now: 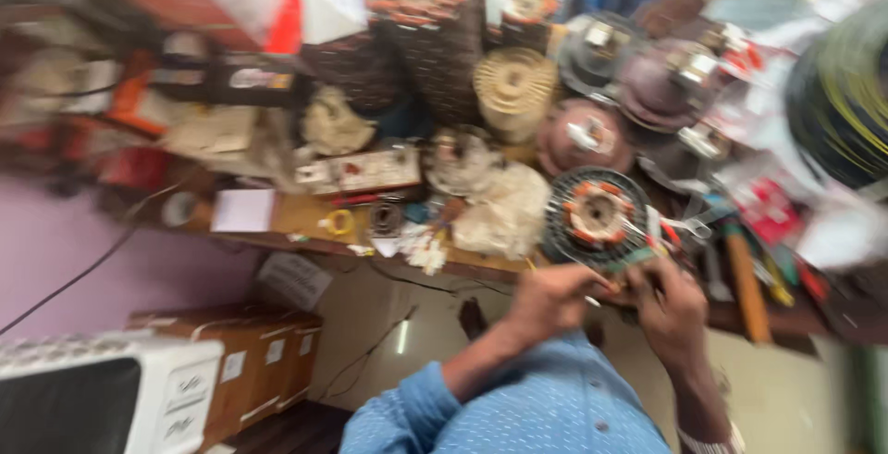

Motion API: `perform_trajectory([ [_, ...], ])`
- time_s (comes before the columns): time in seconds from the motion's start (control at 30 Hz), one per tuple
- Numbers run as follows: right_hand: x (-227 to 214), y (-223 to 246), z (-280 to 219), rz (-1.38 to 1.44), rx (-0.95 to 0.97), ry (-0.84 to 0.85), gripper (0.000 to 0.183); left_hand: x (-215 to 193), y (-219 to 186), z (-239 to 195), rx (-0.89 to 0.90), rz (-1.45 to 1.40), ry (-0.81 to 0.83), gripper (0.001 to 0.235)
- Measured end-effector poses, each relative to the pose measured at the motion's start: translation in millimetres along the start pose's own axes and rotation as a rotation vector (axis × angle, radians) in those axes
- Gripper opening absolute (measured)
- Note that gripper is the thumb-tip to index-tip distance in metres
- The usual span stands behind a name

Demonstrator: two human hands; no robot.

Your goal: The person is repairing an electrical motor by connecting wires to the stator. They use pliers to strip and twist wires, and a multimeter to test connections. The workspace is cluttered with various tools and motor parts.

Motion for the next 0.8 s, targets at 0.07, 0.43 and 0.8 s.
perform_trajectory([
  [0.07, -14, 10, 26, 0.468, 0.068, 0.013, 0.014, -7, 8, -2, -0.082, -0.101, -0.062, 0.012],
  [0.43, -77, 89, 4, 0.207, -0.559, 0.134, 0.006, -20, -8, 2, -0.36, -0.361, 0.056, 0.014],
  [0.8, -54, -3, -39, 0.069, 0.02, -0.068, 0.013, -18, 15, -14, -0.274, -0.168, 0.12, 0.013],
])
Point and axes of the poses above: each hand's wrist, its own z-axis towards the middle knuckle, its own x-axis out of the palm, y = z × x, the point moved 1 cm from there along z, towards the middle knuckle, and after that the axes turned 13 degrees about y, right-handed, at the moved point
